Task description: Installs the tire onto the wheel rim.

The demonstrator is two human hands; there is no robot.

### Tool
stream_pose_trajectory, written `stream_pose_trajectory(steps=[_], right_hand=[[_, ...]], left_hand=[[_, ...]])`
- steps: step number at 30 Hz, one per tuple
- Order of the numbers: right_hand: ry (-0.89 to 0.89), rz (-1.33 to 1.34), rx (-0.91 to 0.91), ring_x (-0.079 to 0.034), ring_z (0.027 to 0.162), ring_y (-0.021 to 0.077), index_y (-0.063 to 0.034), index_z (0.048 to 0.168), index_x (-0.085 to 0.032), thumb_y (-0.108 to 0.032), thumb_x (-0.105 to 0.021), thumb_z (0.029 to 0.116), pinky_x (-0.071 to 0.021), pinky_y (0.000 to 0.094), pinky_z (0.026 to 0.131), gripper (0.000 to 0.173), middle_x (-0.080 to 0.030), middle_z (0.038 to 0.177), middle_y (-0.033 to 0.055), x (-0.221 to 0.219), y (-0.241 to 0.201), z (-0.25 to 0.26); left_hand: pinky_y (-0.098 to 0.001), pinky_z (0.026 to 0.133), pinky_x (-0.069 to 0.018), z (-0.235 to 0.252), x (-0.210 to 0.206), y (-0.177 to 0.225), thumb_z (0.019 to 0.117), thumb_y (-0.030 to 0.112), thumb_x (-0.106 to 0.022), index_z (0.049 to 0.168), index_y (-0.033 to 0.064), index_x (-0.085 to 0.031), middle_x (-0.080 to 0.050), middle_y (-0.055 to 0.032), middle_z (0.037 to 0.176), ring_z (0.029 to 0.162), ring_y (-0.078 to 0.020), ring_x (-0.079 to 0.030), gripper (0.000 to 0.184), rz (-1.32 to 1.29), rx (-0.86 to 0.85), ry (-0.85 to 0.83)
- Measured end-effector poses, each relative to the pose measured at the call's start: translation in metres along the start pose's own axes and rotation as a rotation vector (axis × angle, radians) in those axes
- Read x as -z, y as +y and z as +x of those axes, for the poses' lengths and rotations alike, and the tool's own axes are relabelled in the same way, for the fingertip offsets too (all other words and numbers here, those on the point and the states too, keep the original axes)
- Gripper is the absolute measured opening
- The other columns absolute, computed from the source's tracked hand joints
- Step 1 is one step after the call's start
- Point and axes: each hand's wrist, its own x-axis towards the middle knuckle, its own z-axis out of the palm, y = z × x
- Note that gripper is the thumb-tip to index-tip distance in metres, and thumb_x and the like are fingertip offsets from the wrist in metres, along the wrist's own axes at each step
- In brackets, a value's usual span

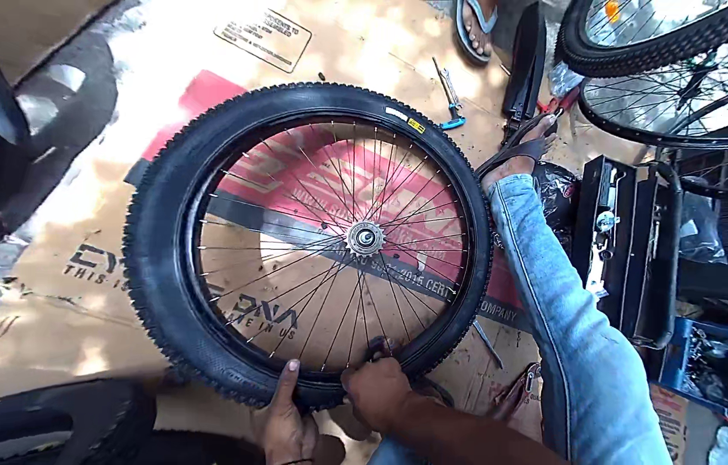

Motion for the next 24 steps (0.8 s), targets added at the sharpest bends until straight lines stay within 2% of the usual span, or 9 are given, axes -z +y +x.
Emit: stream_pose_trajectory(steps=[3, 8, 9, 11, 13, 17, 20, 22, 24], right_hand=[[0.038, 0.024, 0.008, -0.070, 0.098, 0.0421, -0.0029, 0.116, -0.065, -0.019, -0.061, 0.1015, -0.0546, 0.0613, 0.082, 0.022, -0.071, 0.102, 0.0219, -0.006, 0.004, 0.001], [0.255, 0.044, 0.147, -0.070, 0.107, 0.0331, -0.0050, 0.113, -0.069, -0.018, -0.060, 0.1021, -0.0578, 0.0529, 0.088, 0.019, -0.073, 0.112, 0.0150, -0.014, 0.038, -0.020], [0.269, 0.025, 0.153, -0.068, 0.114, 0.0326, -0.0061, 0.119, -0.069, -0.011, -0.062, 0.0987, -0.0574, 0.0522, 0.093, 0.022, -0.072, 0.119, 0.0144, -0.011, 0.052, -0.028], [0.183, -0.034, 0.091, -0.058, 0.133, 0.0308, -0.0157, 0.148, -0.053, -0.009, -0.069, 0.0909, -0.0454, 0.0508, 0.113, 0.060, -0.063, 0.141, 0.0117, 0.002, 0.086, -0.043], [0.087, -0.090, 0.076, -0.051, 0.139, 0.0319, -0.0174, 0.152, -0.048, -0.016, -0.074, 0.0860, -0.0324, 0.0529, 0.123, 0.071, -0.057, 0.146, 0.0128, 0.019, 0.113, -0.047], [-0.135, -0.176, 0.105, -0.058, 0.124, 0.0388, -0.0162, 0.142, -0.059, -0.036, -0.080, 0.0813, -0.0511, 0.0589, 0.097, 0.067, -0.060, 0.134, 0.0181, 0.045, 0.110, -0.037], [-0.328, -0.215, 0.102, -0.063, 0.115, 0.0393, -0.0136, 0.136, -0.064, -0.038, -0.076, 0.0868, -0.0521, 0.0626, 0.089, 0.056, -0.064, 0.125, 0.0191, 0.065, 0.101, -0.026], [-0.441, -0.275, 0.043, -0.067, 0.100, 0.0401, -0.0065, 0.119, -0.068, -0.046, -0.075, 0.0862, -0.0516, 0.0654, 0.078, 0.051, -0.069, 0.107, 0.0198, 0.071, 0.084, -0.016], [-0.542, -0.247, -0.044, -0.067, 0.092, 0.0403, 0.0005, 0.107, -0.068, -0.053, -0.076, 0.0852, -0.0494, 0.0659, 0.073, 0.059, -0.068, 0.097, 0.0217, 0.078, 0.068, -0.009]], left_hand=[[-0.0434, 0.085, -0.0616, -0.011, 0.003, -0.020, 0.0989, 0.020, -0.067, 0.143, 0.0064, -0.046, -0.068, -0.0135, 0.118, 0.101, -0.0219, -0.070, 0.050, -0.012, 0.150, -0.041], [-0.0407, 0.081, -0.0627, -0.010, -0.005, -0.030, 0.0911, 0.001, -0.069, 0.132, -0.0027, -0.052, -0.069, -0.0155, 0.107, 0.092, -0.0212, -0.071, 0.044, -0.026, 0.018, 0.073], [-0.0396, 0.081, -0.0629, -0.009, -0.002, -0.031, 0.0906, 0.000, -0.069, 0.132, -0.0025, -0.051, -0.069, -0.0146, 0.106, 0.091, -0.0203, -0.072, 0.045, -0.030, -0.001, 0.068], [-0.0383, 0.080, -0.0634, -0.007, 0.003, -0.033, 0.0902, -0.001, -0.069, 0.130, -0.0023, -0.052, -0.069, -0.0133, 0.104, 0.089, -0.0192, -0.072, 0.043, -0.035, -0.018, 0.053], [-0.0377, 0.080, -0.0631, -0.004, 0.000, -0.035, 0.0902, -0.002, -0.069, 0.129, -0.0017, -0.052, -0.069, -0.0125, 0.104, 0.089, -0.0183, -0.072, 0.042, -0.047, -0.025, 0.038], [-0.0396, 0.081, -0.0631, -0.006, 0.003, -0.033, 0.0903, -0.002, -0.070, 0.129, -0.0026, -0.053, -0.070, -0.0151, 0.104, 0.090, -0.0209, -0.072, 0.042, -0.044, 0.012, 0.052], [-0.0394, 0.079, -0.0632, -0.006, 0.004, -0.031, 0.0909, -0.002, -0.068, 0.127, -0.0026, -0.053, -0.070, -0.0151, 0.102, 0.089, -0.0207, -0.072, 0.039, -0.069, 0.022, 0.041], [-0.0390, 0.080, -0.0630, -0.006, 0.004, -0.031, 0.0919, -0.002, -0.067, 0.127, -0.0022, -0.053, -0.070, -0.0140, 0.102, 0.089, -0.0200, -0.072, 0.038, -0.082, 0.035, 0.015], [-0.0390, 0.081, -0.0630, -0.005, 0.003, -0.031, 0.0923, -0.002, -0.066, 0.128, -0.0016, -0.053, -0.070, -0.0139, 0.103, 0.090, -0.0199, -0.072, 0.038, -0.100, 0.045, -0.002]])
